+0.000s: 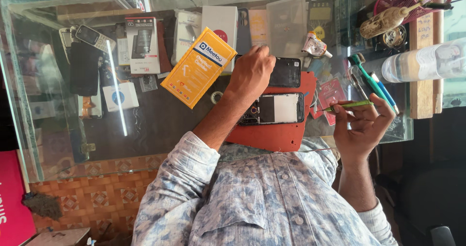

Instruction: The person applies adhesive to the internal frame of a disassembled smartphone, places the back cover, and uses a screwdriver to secure internal components. The person then uses a brush to clean the interior and applies additional adhesive to the battery area.

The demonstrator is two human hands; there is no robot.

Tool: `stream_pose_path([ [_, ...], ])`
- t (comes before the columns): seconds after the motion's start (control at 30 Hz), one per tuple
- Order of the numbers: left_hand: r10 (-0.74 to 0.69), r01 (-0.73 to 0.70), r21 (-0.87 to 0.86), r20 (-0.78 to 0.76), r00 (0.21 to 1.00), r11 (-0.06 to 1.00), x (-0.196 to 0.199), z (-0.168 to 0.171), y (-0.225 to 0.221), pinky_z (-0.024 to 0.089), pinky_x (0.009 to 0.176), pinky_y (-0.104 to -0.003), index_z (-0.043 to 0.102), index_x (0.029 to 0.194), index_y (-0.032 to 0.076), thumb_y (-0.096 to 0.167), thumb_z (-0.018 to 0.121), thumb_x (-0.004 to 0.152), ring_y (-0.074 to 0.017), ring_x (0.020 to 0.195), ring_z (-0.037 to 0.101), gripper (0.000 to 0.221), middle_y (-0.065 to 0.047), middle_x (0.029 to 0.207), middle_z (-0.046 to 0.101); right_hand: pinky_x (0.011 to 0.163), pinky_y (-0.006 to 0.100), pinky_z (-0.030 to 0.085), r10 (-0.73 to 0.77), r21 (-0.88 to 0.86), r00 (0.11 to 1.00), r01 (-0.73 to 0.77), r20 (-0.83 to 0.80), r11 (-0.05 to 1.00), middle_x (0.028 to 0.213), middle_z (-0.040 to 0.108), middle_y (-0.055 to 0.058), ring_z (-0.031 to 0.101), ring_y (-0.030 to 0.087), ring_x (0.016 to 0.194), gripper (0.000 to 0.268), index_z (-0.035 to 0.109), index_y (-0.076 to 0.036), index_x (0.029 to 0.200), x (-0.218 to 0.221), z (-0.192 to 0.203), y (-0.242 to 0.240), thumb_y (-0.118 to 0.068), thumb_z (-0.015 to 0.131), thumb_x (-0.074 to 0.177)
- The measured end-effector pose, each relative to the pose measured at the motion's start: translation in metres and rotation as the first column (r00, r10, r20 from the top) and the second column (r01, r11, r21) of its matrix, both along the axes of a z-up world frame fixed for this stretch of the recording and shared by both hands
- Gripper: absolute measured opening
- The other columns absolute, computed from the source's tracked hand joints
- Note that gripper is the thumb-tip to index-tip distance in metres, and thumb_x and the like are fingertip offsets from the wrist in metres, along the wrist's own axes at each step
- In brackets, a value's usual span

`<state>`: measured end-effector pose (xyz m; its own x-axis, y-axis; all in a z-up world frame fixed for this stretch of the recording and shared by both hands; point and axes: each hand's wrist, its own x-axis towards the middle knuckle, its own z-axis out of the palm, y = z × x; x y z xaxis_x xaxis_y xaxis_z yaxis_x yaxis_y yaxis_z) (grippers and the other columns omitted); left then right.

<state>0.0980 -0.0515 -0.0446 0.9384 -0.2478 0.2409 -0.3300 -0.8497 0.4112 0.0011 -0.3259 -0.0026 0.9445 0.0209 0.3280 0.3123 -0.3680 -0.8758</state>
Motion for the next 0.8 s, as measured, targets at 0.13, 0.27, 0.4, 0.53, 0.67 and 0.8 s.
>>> stream_pose_path([
  [0.13,-0.003,0.002,0.094,0.013,1.0,0.996,0.003,-0.004,-0.002,0.062,0.08,-0.036,0.067,0.085,0.001,-0.001,0.068,0.083,-0.0256,0.097,0.068,0.003,-0.014,0.096,0.066,0.088,0.03,0.065,0.053,0.03,0.998,-0.052,-0.046,0.998,0.114,0.068,0.025,0.074,0.025,0.106,0.061,0.027,-0.004,0.148,-0.002,0.005,0.01,0.017,0.065,0.106],
  [0.27,0.004,-0.01,0.087,0.067,0.998,0.996,0.001,0.005,-0.003,0.062,0.075,-0.036,0.065,0.091,-0.004,0.01,0.073,0.083,-0.0265,0.091,0.067,0.018,-0.017,0.094,0.065,0.092,0.035,0.065,0.106,0.222,0.949,-0.04,-0.297,0.974,0.116,0.067,0.023,0.075,0.027,0.11,0.059,0.027,-0.002,0.146,0.002,0.01,0.017,0.015,0.061,0.102],
  [0.4,0.056,-0.005,-0.283,0.172,0.984,0.959,-0.019,0.025,0.004,0.061,0.075,-0.037,0.063,0.092,0.0,0.005,0.076,0.087,-0.0269,0.086,0.069,0.015,-0.013,0.089,0.066,0.094,0.038,0.061,0.097,0.288,0.859,0.061,-0.503,0.956,0.112,0.067,0.021,0.074,0.028,0.109,0.059,0.027,-0.002,0.145,0.004,0.006,0.022,0.013,0.061,0.099],
  [0.53,-0.024,-0.067,-0.836,-0.095,0.995,0.545,-0.049,0.034,0.015,0.063,0.074,-0.029,0.062,0.098,-0.001,-0.003,0.075,0.091,-0.0142,0.079,0.072,0.015,-0.008,0.088,0.071,0.098,0.039,0.064,0.107,0.303,0.851,0.064,-0.515,0.951,0.112,0.068,0.02,0.074,0.029,0.11,0.059,0.028,-0.002,0.145,0.001,0.001,0.022,0.013,0.062,0.099],
  [0.67,-0.123,-0.17,-0.956,-0.204,0.971,0.237,-0.079,0.03,0.014,0.066,0.081,-0.028,0.061,0.104,0.0,-0.005,0.072,0.097,-0.0112,0.087,0.074,0.014,-0.007,0.096,0.072,0.1,0.04,0.064,0.183,0.398,0.829,0.051,-0.529,0.916,0.11,0.068,0.021,0.075,0.031,0.109,0.059,0.029,-0.004,0.144,0.002,-0.003,0.027,0.013,0.062,0.098],
  [0.8,-0.208,-0.122,-0.986,-0.143,0.968,0.111,-0.108,0.021,0.007,0.063,0.09,-0.028,0.057,0.114,0.0,-0.005,0.072,0.098,-0.0123,0.099,0.072,0.023,-0.008,0.104,0.07,0.098,0.042,0.065,0.204,0.431,0.849,0.03,-0.486,0.902,0.112,0.071,0.023,0.075,0.032,0.109,0.058,0.029,-0.005,0.144,-0.003,0.001,0.04,0.012,0.061,0.099],
])
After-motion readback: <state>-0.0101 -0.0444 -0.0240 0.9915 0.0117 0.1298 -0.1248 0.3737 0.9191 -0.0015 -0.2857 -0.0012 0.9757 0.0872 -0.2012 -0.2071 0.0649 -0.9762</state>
